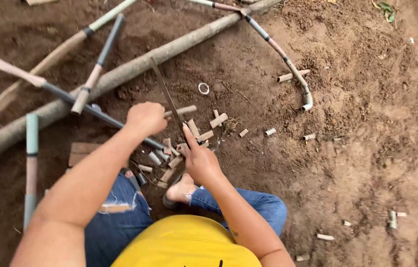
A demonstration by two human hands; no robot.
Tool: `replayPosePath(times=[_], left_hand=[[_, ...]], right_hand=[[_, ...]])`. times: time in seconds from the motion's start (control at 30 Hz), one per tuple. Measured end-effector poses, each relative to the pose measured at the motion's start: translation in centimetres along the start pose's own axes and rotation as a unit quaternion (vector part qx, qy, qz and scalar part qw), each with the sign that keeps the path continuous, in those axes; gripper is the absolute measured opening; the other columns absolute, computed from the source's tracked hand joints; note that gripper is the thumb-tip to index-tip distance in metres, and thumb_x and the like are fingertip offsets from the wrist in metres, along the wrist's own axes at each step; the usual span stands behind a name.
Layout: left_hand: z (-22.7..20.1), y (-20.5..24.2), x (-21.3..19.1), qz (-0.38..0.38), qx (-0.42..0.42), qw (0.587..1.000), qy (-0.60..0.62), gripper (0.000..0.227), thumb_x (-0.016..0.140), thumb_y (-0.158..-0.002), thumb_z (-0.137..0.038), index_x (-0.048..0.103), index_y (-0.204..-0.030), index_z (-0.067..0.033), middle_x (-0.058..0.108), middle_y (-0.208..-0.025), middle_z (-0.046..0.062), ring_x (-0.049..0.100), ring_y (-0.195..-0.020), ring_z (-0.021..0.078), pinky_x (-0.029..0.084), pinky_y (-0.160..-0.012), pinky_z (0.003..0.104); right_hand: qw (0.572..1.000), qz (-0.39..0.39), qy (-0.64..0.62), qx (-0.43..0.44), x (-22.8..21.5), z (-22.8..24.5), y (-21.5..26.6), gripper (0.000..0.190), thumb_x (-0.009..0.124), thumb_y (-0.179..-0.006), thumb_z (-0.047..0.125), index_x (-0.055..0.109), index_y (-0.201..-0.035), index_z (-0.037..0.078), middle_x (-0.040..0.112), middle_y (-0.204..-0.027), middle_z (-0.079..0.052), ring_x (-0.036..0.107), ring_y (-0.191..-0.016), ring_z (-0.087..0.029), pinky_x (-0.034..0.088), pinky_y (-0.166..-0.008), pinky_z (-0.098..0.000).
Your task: Cutting thin bamboo sticks into small segments using a hand saw while sitting on the ground.
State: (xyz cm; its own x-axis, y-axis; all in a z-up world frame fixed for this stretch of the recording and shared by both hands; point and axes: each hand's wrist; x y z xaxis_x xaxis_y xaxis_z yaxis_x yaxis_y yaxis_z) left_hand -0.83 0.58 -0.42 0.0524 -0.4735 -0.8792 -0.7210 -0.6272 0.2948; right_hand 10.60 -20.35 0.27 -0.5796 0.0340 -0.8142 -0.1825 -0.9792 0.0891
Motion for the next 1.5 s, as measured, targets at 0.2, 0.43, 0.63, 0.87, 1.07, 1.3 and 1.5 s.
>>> replayPosePath(times=[0.2,0.43,0.63,0.87,1.07,1.3,1.5], left_hand=[[2.7,-1.3,0.6,0.0,-0.037,0.999,0.001,0.038,0.064,-0.097,-0.031,0.083,-0.101,0.0017,0.081,-0.09,0.021,0.08,-0.094,0.0411,0.063,-0.086,0.055],[1.6,-1.2,0.8,-0.038,-0.039,0.998,0.016,0.039,0.064,-0.1,-0.033,0.084,-0.102,0.0007,0.08,-0.091,0.021,0.08,-0.093,0.0403,0.063,-0.085,0.054],[3.0,-2.5,2.4,-0.034,-0.062,0.997,0.027,0.042,0.07,-0.089,-0.043,0.083,-0.107,-0.0072,0.081,-0.105,0.018,0.077,-0.108,0.0395,0.061,-0.094,0.054],[2.1,-2.4,0.5,-0.033,-0.052,0.986,0.153,0.055,0.036,-0.1,-0.045,0.072,-0.097,-0.0041,0.074,-0.102,0.018,0.069,-0.097,0.035,0.055,-0.087,0.051],[2.4,-4.0,1.4,0.025,-0.068,0.989,0.131,0.058,0.026,-0.112,-0.04,0.07,-0.083,-0.016,0.06,-0.072,-0.002,0.055,-0.057,0.0103,0.052,-0.055,0.027],[3.7,-1.4,0.6,-0.015,-0.038,0.965,0.258,0.074,0.035,-0.099,-0.051,0.075,-0.125,0.0066,0.07,-0.134,0.028,0.06,-0.136,0.0455,0.044,-0.117,0.059],[4.8,-2.8,1.8,-0.034,-0.028,0.958,0.285,0.067,0.037,-0.104,-0.048,0.082,-0.102,0.0012,0.078,-0.104,0.023,0.073,-0.112,0.0419,0.05,-0.104,0.054]], right_hand=[[0.994,0.059,0.01,0.089,0.2,1.9,2.3,0.072,0.046,-0.106,0.021,0.022,-0.173,0.026,0.075,-0.098,-0.036,0.072,-0.092,-0.059,0.056,-0.079,-0.0659],[0.994,0.059,-0.007,0.096,-1.3,3.5,2.6,0.069,0.045,-0.107,0.022,0.023,-0.172,0.026,0.074,-0.095,-0.041,0.072,-0.096,-0.061,0.054,-0.084,-0.0696],[0.991,0.083,0.045,0.097,0.9,1.3,2.2,0.074,0.05,-0.105,0.011,0.025,-0.174,0.018,0.077,-0.08,-0.029,0.077,-0.071,-0.044,0.06,-0.061,-0.0469],[0.981,0.069,0.089,0.157,-0.2,2.6,0.7,0.079,0.053,-0.104,0.025,0.02,-0.175,0.025,0.076,-0.108,-0.033,0.075,-0.1,-0.051,0.057,-0.082,-0.0617],[0.982,0.052,0.072,0.164,0.8,0.9,1.1,0.083,0.062,-0.099,0.029,0.025,-0.173,0.023,0.08,-0.101,-0.025,0.078,-0.085,-0.044,0.059,-0.067,-0.0524],[0.981,-0.028,-0.093,0.166,0.3,2.5,3.0,0.078,0.06,-0.105,0.033,0.026,-0.174,0.019,0.069,-0.128,-0.037,0.07,-0.115,-0.054,0.059,-0.088,-0.0667],[0.98,-0.07,-0.119,0.142,1.4,0.7,3.6,0.075,0.066,-0.1,0.028,0.037,-0.17,0.022,0.074,-0.118,-0.036,0.073,-0.105,-0.055,0.06,-0.082,-0.0636]])
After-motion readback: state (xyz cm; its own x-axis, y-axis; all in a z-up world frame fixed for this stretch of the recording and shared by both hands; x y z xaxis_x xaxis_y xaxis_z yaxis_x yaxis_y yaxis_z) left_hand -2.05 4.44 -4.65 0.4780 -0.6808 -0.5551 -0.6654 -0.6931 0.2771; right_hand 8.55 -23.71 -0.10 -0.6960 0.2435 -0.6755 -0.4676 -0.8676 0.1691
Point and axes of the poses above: each hand's wrist, its own y-axis away from the middle knuckle, its own x-axis out of the palm, z = x × y
